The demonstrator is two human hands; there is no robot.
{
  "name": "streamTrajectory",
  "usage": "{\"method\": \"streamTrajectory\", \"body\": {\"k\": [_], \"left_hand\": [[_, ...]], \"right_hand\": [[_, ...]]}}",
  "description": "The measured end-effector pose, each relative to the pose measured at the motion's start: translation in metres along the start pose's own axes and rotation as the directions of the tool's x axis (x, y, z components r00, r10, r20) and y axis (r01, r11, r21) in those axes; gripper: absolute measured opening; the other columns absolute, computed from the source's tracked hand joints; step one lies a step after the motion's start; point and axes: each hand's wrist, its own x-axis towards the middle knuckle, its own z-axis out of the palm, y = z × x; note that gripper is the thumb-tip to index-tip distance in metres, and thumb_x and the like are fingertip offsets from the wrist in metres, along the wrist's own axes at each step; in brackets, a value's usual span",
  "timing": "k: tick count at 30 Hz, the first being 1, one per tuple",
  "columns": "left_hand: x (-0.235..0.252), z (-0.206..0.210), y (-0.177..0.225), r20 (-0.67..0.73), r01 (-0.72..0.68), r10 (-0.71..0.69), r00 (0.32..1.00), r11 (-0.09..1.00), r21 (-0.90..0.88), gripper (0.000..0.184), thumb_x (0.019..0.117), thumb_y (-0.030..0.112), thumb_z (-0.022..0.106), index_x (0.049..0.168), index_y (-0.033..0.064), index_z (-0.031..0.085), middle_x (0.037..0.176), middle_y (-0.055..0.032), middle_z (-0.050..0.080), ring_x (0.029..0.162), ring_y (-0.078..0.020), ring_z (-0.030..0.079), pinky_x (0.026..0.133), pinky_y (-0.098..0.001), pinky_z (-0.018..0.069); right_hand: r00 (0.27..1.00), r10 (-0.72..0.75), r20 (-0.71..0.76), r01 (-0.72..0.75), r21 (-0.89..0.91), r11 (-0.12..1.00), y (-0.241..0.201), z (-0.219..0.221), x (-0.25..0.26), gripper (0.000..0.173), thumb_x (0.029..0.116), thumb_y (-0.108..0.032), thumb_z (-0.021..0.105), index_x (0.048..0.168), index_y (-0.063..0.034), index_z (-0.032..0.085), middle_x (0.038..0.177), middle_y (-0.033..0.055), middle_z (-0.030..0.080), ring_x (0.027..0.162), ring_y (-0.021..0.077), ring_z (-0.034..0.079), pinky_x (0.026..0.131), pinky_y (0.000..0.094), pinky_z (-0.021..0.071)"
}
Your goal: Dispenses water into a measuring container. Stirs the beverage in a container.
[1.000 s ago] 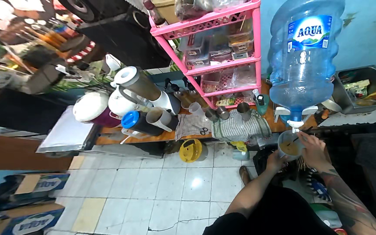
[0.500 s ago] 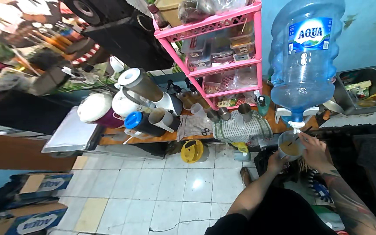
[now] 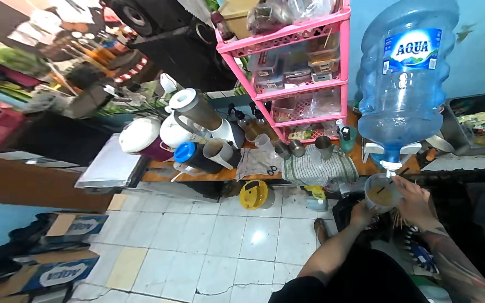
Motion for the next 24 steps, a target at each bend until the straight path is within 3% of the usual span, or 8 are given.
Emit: {"method": "streamTrajectory", "body": {"k": [4,8,24], "left_hand": [[0.0015,-0.0021,-0.0021,0.002,-0.022,0.022,1.0,0.999,0.035,0.048,0.0974,0.039,0.07,0.13,0.0039,0.063,0.116,-0.0161,0.071,0.106,-0.0253,0.07,0.099,-0.0485,0.0554],[0.0035,-0.0009,-0.0044,-0.006,-0.019,0.019,1.0,0.999,0.031,0.047,0.0967,0.041,0.07,0.126,0.0052,0.065,0.112,-0.0144,0.072,0.101,-0.0245,0.071,0.094,-0.0483,0.0572],[0.004,0.0025,-0.0061,0.011,-0.056,0.055,0.998,0.998,0.021,0.051,0.0969,0.044,0.069,0.128,0.0038,0.064,0.118,-0.0179,0.07,0.109,-0.0283,0.069,0.1,-0.0513,0.0542]], "right_hand": [[1.0,-0.021,-0.021,0.021,0.01,1.0,0.0003,0.001,0.0009,0.071,0.0891,0.005,0.054,0.153,-0.0251,0.051,0.16,-0.0016,0.045,0.139,0.031,0.049,0.107,0.0662,0.0352],[0.998,-0.036,-0.051,0.036,0.002,0.999,-0.0008,0.0018,0.0008,0.07,0.089,0.006,0.053,0.152,-0.024,0.052,0.159,-0.0019,0.047,0.137,0.0321,0.051,0.104,0.0674,0.037],[0.999,-0.029,-0.024,0.03,0.032,0.999,-0.0046,-0.0021,-0.0004,0.072,0.0877,0.011,0.054,0.153,-0.0207,0.051,0.159,0.0024,0.046,0.139,0.0366,0.048,0.106,0.0726,0.0318]]}}
